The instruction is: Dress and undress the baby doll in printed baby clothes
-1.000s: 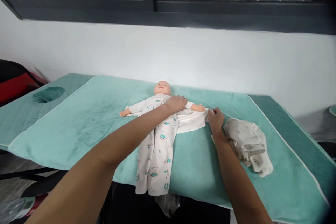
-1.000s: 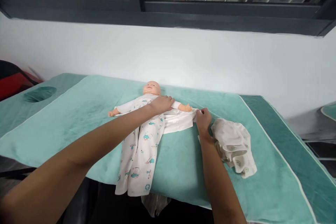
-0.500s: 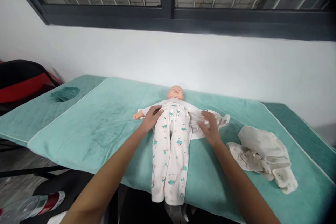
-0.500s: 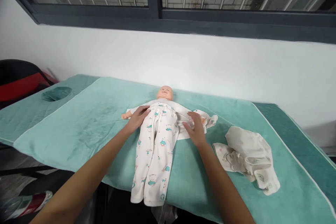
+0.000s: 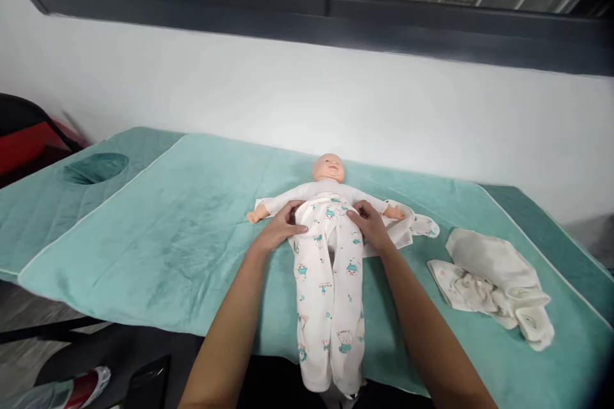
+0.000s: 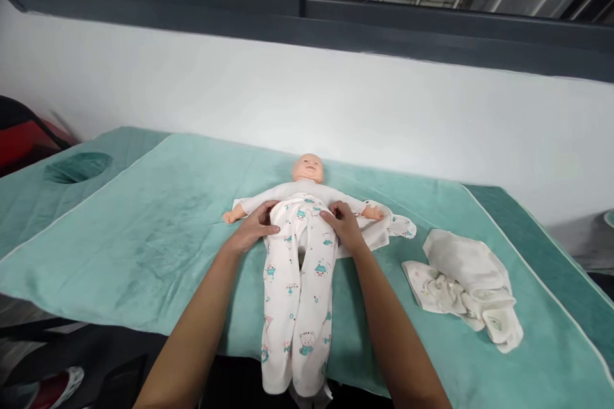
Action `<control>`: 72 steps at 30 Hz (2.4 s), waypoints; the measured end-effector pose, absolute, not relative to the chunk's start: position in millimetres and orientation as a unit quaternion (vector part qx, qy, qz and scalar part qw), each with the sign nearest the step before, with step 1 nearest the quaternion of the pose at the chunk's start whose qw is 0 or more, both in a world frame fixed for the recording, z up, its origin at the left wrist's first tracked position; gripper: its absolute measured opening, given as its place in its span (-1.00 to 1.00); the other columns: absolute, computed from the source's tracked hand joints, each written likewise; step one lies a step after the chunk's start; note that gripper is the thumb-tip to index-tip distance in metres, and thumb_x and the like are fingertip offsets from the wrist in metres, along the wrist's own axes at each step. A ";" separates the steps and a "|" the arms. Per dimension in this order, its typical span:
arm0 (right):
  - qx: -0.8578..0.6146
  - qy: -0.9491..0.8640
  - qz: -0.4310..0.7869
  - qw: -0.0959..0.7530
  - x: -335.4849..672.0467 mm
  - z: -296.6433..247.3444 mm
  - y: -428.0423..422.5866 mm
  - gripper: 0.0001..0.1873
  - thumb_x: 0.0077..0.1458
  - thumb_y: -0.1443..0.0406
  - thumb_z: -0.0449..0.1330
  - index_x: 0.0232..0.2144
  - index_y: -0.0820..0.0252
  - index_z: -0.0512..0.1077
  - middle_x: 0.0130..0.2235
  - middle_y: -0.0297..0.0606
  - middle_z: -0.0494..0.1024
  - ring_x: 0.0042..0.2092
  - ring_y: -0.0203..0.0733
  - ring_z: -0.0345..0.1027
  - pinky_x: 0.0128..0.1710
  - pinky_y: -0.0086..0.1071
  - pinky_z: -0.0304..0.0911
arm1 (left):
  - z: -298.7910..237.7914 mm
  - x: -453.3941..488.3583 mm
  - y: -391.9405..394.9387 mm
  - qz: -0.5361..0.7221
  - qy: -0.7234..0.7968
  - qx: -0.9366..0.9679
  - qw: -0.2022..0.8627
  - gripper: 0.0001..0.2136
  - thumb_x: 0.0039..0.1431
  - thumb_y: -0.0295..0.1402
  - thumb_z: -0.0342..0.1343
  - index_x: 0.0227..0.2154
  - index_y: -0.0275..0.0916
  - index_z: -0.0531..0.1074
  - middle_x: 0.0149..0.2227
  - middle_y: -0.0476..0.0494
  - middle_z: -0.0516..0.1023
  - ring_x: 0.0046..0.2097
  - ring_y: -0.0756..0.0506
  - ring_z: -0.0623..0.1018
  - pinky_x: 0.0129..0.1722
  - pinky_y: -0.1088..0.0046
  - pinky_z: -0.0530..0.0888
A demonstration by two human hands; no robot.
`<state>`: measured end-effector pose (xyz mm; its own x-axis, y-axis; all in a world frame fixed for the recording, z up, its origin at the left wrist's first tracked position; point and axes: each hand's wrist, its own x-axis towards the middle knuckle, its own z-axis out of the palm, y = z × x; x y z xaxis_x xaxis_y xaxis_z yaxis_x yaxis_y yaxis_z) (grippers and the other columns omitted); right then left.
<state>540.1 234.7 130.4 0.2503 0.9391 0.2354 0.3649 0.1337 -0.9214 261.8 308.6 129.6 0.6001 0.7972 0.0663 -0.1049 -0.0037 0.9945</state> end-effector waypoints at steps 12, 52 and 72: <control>-0.565 -0.468 0.338 0.589 533.3 134.2 215.9 -0.57 -0.03 0.04 0.36 -0.41 0.10 0.21 -0.49 -0.49 0.16 -0.47 -0.34 -0.02 -0.48 -0.40 -0.03 | 122.5 269.3 281.7 0.384 0.390 0.682 0.484 -0.71 0.20 -0.08 0.16 -0.34 -0.23 0.40 -0.37 0.02 0.38 -0.31 -0.03 0.35 -0.26 0.43 0.29; -0.578 -0.618 0.315 0.430 520.1 125.7 106.4 -0.40 -0.16 0.11 0.43 -0.08 0.11 0.35 -0.09 -0.27 0.47 -0.11 -0.09 0.31 -0.15 -0.31 0.24 | 132.5 237.7 199.5 0.250 0.361 0.751 0.493 -0.49 -0.08 -0.17 0.39 -0.06 -0.17 0.40 0.00 -0.14 0.45 0.03 -0.21 0.44 0.02 0.30 0.38; -0.533 -0.677 0.324 0.391 518.0 117.3 26.2 0.16 -0.39 0.02 0.55 0.23 0.05 0.14 0.18 -0.07 0.28 0.22 0.17 0.19 0.23 0.07 0.17 | 136.6 252.2 110.1 0.199 0.334 0.836 0.388 0.21 -0.27 0.02 0.48 0.40 0.01 -0.14 0.35 -0.33 -0.02 0.39 -0.41 0.11 0.32 0.00 0.24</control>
<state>518.0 26.2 117.3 -0.1261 0.9751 0.1827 0.4685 0.2209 -0.8554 252.2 110.1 136.6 0.6983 0.7121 0.0730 0.4032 -0.4756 0.7818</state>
